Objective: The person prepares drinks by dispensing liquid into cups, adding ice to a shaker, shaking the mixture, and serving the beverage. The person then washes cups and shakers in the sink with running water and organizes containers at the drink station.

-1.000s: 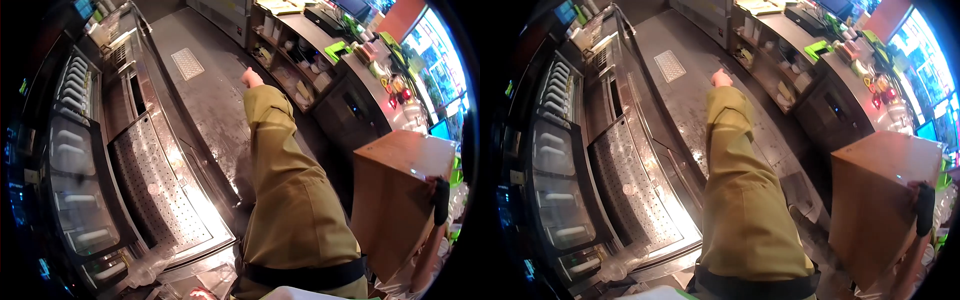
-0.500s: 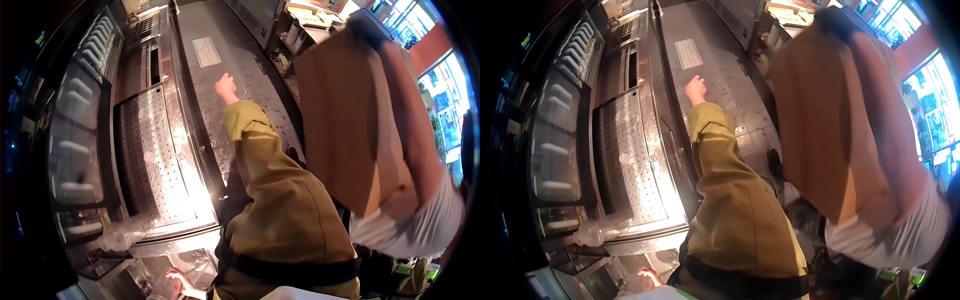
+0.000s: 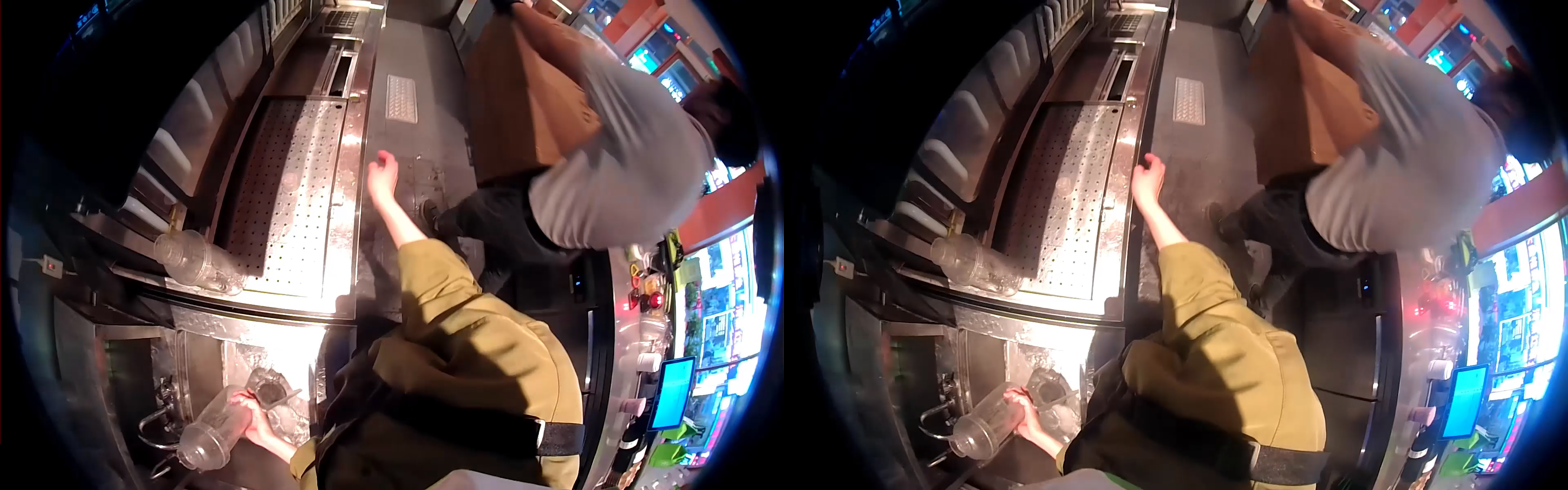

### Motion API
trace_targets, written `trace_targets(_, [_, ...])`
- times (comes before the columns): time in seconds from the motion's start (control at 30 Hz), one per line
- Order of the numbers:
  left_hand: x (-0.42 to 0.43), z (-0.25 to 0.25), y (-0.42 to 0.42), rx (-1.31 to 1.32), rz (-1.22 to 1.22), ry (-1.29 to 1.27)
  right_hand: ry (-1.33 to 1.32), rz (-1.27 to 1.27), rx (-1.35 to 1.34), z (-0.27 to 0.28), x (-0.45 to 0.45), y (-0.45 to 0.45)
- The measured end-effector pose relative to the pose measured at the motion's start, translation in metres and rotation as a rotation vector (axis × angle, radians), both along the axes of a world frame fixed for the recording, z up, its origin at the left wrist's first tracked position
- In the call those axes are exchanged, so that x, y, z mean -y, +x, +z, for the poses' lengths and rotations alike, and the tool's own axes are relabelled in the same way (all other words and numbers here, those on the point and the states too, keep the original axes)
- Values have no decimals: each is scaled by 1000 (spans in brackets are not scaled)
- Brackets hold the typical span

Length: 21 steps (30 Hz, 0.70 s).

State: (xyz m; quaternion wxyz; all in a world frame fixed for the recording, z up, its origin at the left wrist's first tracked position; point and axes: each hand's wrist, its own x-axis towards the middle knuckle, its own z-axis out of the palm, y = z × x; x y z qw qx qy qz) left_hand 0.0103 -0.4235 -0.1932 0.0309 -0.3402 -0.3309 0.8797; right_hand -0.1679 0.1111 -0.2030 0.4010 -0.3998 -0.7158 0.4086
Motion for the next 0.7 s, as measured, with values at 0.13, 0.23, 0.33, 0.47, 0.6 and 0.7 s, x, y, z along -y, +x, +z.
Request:
trace_targets(0.13, [4, -18, 7, -53, 74, -4, -12, 102, -51, 29, 29, 20])
trace_targets(0.23, [20, -32, 12, -7, 38, 55, 18, 137, -47, 19, 25, 18])
trace_targets(0.33, [19, -30, 12, 5, 35, 68, 89, 126, -53, 31, 26, 25])
trace_targets(0.47, [5, -39, 5, -86, 28, -25, 38, 136, -63, 21, 18, 27])
trace_targets(0.6, [5, -32, 5, -125, -33, -120, 113, 98, -111, 5, 8, 28])
trace_targets(0.7, [10, -24, 4, -100, -33, -155, 73, 75, -122, 17, 14, 43])
